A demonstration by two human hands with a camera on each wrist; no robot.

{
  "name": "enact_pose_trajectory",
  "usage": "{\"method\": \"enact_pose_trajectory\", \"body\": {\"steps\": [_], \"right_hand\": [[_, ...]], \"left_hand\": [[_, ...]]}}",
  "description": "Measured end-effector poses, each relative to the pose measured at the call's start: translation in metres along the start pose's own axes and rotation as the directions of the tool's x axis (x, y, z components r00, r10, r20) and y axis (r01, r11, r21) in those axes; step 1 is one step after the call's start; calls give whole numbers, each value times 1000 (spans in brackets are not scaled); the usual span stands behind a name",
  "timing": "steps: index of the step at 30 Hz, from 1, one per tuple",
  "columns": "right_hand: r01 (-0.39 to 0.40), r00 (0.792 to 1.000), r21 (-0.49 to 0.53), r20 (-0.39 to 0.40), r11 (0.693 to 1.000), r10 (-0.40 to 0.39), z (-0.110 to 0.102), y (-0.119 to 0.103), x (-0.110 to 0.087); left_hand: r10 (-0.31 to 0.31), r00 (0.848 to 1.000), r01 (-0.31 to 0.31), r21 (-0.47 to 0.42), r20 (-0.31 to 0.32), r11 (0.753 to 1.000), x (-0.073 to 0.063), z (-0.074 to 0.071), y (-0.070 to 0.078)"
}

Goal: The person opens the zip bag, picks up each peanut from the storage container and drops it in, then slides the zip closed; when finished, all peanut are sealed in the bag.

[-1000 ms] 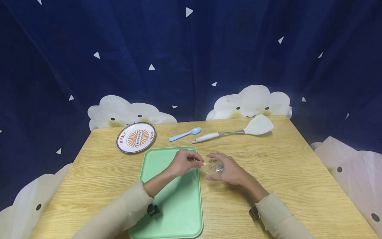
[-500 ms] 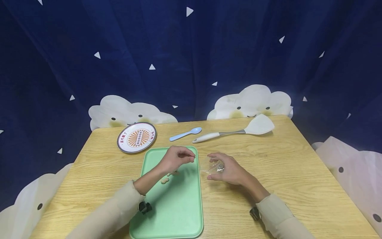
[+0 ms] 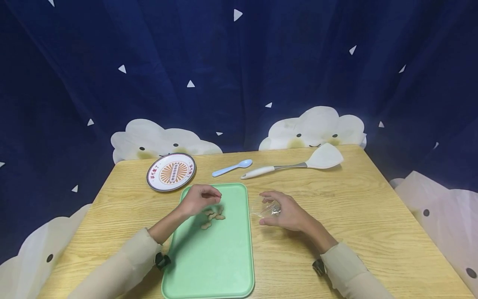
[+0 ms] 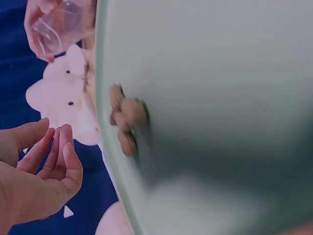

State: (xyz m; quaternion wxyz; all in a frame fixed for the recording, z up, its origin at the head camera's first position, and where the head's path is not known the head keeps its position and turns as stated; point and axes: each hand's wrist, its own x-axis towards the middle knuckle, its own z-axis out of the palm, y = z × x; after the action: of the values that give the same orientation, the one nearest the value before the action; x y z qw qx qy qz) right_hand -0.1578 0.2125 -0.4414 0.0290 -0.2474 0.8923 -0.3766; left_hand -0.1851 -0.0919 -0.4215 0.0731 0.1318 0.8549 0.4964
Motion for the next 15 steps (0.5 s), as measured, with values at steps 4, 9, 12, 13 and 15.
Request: {"method": "enact_pose_trajectory", "body": {"steps": [4, 9, 12, 13, 15], "right_hand": [[-3, 1000, -3, 2, 1000, 3, 0, -1, 0], [-5, 1000, -3, 7, 1000, 5, 0, -2, 1], [-9, 1000, -1, 9, 1000, 9, 0, -2, 1], [-10, 1000, -2, 9, 1000, 10, 0, -2, 1], [-11, 1000, -3, 9, 1000, 11, 0, -2, 1]], "left_hand": [[-16, 1000, 17, 30, -9, 999, -3, -8, -7], [-33, 999, 34, 54, -16, 998, -6, -14, -16], [-64, 998, 65, 65, -7, 996, -7, -16, -21], [-77, 997, 77, 71, -2, 995, -7, -16, -23], [-104, 994, 103, 91, 12, 991, -8, -16, -27]]}}
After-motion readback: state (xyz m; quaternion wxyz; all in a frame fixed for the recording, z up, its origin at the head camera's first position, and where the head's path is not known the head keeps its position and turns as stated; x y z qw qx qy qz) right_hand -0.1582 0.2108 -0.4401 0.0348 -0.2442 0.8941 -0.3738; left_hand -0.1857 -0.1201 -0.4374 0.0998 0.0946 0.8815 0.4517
